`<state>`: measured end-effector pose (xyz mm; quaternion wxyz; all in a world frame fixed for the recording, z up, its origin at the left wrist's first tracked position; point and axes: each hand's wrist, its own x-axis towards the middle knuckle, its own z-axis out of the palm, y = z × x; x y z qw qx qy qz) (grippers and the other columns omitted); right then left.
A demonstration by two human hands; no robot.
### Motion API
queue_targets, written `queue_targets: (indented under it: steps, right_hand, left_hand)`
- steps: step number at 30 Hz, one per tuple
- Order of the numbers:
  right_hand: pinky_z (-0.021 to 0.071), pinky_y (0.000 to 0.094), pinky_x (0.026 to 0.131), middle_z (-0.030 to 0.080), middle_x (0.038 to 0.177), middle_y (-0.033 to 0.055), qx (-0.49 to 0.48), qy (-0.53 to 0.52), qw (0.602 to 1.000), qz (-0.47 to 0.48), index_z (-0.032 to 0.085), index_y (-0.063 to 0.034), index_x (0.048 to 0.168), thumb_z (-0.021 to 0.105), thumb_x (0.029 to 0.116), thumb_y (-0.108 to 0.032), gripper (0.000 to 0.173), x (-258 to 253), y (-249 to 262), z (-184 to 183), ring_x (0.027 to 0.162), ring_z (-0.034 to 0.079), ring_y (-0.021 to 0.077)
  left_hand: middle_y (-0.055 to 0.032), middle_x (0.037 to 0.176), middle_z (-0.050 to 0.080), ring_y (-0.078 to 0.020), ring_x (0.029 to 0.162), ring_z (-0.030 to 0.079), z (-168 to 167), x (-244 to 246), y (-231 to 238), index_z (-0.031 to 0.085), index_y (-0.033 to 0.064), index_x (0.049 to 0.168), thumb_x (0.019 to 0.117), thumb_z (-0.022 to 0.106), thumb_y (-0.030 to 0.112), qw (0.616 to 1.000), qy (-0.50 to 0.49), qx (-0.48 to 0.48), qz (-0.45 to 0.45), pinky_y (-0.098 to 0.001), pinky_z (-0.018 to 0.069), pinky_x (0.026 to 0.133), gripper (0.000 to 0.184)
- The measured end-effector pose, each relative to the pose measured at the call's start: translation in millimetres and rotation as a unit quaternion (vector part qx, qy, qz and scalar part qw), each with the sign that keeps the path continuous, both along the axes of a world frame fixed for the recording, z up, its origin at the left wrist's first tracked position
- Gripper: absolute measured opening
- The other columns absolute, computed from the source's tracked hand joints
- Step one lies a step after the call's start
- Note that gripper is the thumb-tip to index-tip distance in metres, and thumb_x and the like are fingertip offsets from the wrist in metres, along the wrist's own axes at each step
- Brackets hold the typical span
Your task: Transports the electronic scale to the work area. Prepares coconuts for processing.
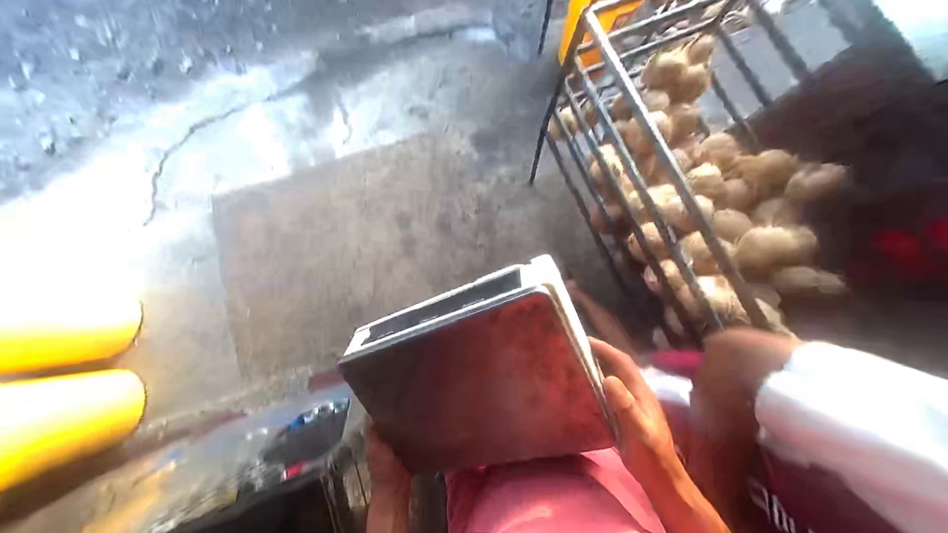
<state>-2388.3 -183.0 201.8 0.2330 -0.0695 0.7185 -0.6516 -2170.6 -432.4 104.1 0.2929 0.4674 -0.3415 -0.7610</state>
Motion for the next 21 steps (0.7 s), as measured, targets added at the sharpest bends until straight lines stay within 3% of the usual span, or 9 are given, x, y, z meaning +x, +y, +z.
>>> queue_targets:
  steps: [3,6,9,11,16,21]
  right_hand:
    - [0.0563,0.0332,0.098,0.065,0.134,0.0098,-0.010,-0.002,0.999,-0.036,0.055,-0.0027,0.143,0.055,0.0963,-0.065,0.077,-63.6,-41.4,0.3,0.119,0.064,0.0170]
    - [0.0568,0.0332,0.095,0.067,0.130,0.0083,0.001,0.000,0.997,-0.073,0.054,-0.0035,0.144,0.052,0.0972,-0.064,0.076,-125.6,-84.6,-9.1,0.115,0.065,0.0152]
    - [0.0566,0.0346,0.096,0.066,0.132,0.0078,0.004,-0.018,0.993,-0.121,0.052,-0.0066,0.147,0.053,0.0963,-0.064,0.077,-184.7,-115.4,-6.5,0.116,0.065,0.0154]
    - [0.0560,0.0371,0.100,0.065,0.136,0.0082,-0.004,-0.010,0.990,-0.143,0.049,-0.0080,0.150,0.053,0.0957,-0.066,0.080,-223.4,-126.3,-2.4,0.121,0.064,0.0171]
    - [0.0558,0.0396,0.103,0.065,0.138,0.0076,-0.011,-0.014,0.968,-0.251,0.049,-0.0098,0.150,0.048,0.0976,-0.066,0.077,-309.7,-146.1,3.3,0.124,0.063,0.0187]
    - [0.0564,0.0395,0.101,0.066,0.135,0.0086,-0.020,-0.018,0.934,-0.357,0.053,-0.0095,0.147,0.047,0.1003,-0.060,0.069,-426.2,-158.4,-28.0,0.122,0.065,0.0186]
  left_hand:
    - [0.0056,0.097,0.076,-0.0058,0.091,0.073,10.1,-77.3,-61.6,0.065,0.0207,0.114,0.1095,0.024,0.047,0.999,0.007,-0.011,-0.043,-0.0324,0.0637,0.080,0.049]
    - [0.0009,0.102,0.076,-0.0094,0.094,0.074,-1.4,-162.7,-130.8,0.064,0.0165,0.120,0.1108,0.025,0.043,0.992,0.037,-0.045,-0.108,-0.0346,0.0636,0.082,0.048]
    - [-0.0043,0.109,0.073,-0.0129,0.097,0.072,12.0,-261.5,-185.7,0.056,0.0093,0.134,0.1120,0.024,0.040,0.981,-0.028,-0.066,-0.178,-0.0375,0.0622,0.086,0.049]
    - [-0.0074,0.110,0.072,-0.0151,0.097,0.072,25.5,-331.0,-213.5,0.054,0.0066,0.136,0.1121,0.026,0.038,0.975,-0.038,-0.056,-0.212,-0.0391,0.0621,0.085,0.048]
    - [-0.0102,0.101,0.074,-0.0172,0.088,0.074,52.5,-497.5,-244.1,0.057,0.0053,0.130,0.1126,0.028,0.033,0.954,-0.027,-0.030,-0.298,-0.0392,0.0637,0.078,0.044]
    - [-0.0136,0.108,0.073,-0.0208,0.093,0.073,30.3,-666.7,-254.9,0.057,0.0043,0.135,0.1124,0.033,0.032,0.927,-0.033,-0.043,-0.370,-0.0412,0.0627,0.081,0.043]
